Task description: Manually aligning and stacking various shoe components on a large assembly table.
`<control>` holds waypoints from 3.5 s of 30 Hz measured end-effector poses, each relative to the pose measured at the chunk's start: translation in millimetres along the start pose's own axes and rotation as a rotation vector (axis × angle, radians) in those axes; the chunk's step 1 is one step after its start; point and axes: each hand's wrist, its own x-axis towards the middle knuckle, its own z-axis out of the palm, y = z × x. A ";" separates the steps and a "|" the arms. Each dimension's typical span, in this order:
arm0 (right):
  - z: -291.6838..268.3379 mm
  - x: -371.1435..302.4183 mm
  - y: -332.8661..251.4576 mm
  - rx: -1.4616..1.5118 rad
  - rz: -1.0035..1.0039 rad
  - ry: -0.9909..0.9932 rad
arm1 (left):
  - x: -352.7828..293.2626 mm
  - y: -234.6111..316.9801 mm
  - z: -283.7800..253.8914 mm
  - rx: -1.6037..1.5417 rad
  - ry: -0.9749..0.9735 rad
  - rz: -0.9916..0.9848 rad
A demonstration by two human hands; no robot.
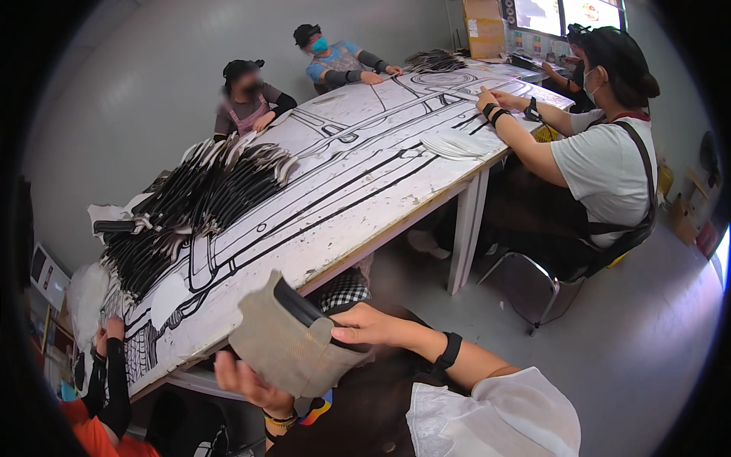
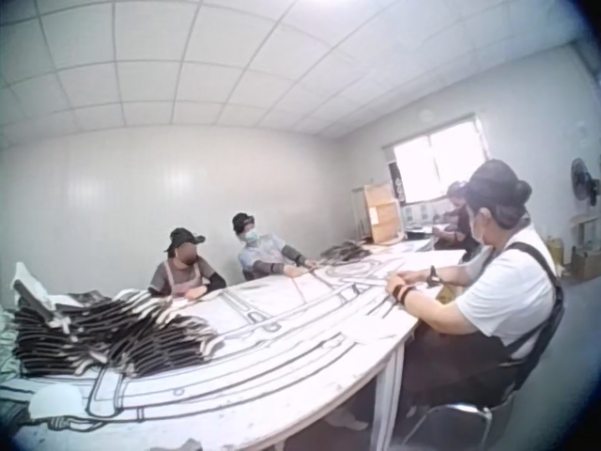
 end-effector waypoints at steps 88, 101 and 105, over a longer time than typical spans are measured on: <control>35.3 -1.1 29.8 -0.369 -0.467 0.147 | -16.9 -7.9 -38.7 -0.847 -0.816 -0.735; 30.6 -7.0 17.4 -0.812 -0.140 0.016 | -41.7 -14.1 -40.1 -0.645 -0.691 -0.644; 40.2 -1.4 32.1 -0.653 -0.267 0.115 | -64.0 -25.7 -40.4 -0.780 -0.511 -0.824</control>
